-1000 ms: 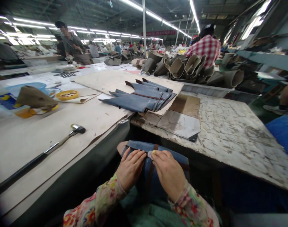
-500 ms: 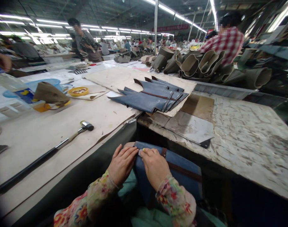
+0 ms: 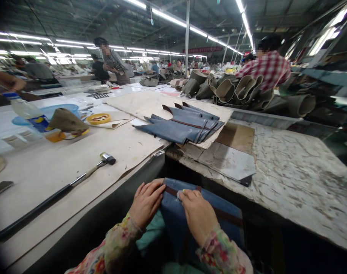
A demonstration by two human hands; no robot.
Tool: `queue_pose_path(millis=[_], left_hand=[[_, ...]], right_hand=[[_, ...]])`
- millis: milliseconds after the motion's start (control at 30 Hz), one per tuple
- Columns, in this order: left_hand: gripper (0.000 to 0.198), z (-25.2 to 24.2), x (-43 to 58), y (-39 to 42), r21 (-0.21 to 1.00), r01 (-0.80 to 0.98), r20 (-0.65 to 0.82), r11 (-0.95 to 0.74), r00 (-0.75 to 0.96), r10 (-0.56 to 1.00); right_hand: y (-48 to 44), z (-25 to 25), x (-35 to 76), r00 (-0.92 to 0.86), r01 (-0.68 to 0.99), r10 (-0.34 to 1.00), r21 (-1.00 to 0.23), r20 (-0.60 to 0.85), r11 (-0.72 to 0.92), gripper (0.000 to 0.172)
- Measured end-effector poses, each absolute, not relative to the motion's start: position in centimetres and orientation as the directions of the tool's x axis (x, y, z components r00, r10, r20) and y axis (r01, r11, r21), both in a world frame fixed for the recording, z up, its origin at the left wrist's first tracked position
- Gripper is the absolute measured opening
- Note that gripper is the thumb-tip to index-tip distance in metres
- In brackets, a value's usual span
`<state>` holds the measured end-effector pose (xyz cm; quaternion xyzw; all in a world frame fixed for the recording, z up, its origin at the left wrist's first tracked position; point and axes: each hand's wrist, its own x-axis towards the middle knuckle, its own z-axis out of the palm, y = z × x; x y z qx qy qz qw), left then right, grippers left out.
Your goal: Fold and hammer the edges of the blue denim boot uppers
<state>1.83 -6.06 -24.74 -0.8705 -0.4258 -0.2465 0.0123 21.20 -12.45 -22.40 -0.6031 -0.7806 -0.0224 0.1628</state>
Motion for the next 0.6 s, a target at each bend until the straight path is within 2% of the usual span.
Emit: queue_pose_path(millis=[167, 267, 367, 500, 567, 600], left_hand=[[0.030, -24.7, 2.0, -6.4, 0.207, 0.750, 0.402, -0.628, 0.520, 0.753], [0.027, -23.7, 0.9, -6.2, 0.159, 0.756, 0.375, -0.635, 0.549, 0.747], [0.028, -21.3, -3.0, -4.7, 0.083, 0.783, 0.414, -0.617, 0.536, 0.736], [0.043, -18.1, -13.2, -1.3, -0.054, 0.896, 0.504, -0.440, 0.405, 0.763], [0.051, -18.1, -19.1, 0.0, -0.123, 0.941, 0.497, -0.316, 0.334, 0.801], [0.049, -18.6, -21.9, 0.2, -0.127, 0.954, 0.442, -0.272, 0.300, 0.845]], right_hand=[[-17.0, -23.7, 24.9, -0.200, 0.972, 0.924, -0.055, 0.327, 0.230, 0.035], [-19.1, -24.8, 26.1, -0.135, 0.978, 0.908, -0.092, 0.396, 0.186, 0.033], [-20.6, -25.4, 26.9, -0.059, 0.980, 0.888, -0.142, 0.456, 0.138, 0.033], [-21.7, -25.8, 27.5, -0.022, 0.983, 0.869, -0.148, 0.494, 0.109, 0.033], [-21.8, -25.8, 27.6, -0.024, 0.985, 0.862, -0.136, 0.506, 0.107, 0.033], [-21.7, -25.7, 27.7, -0.028, 0.986, 0.858, -0.127, 0.512, 0.108, 0.033]])
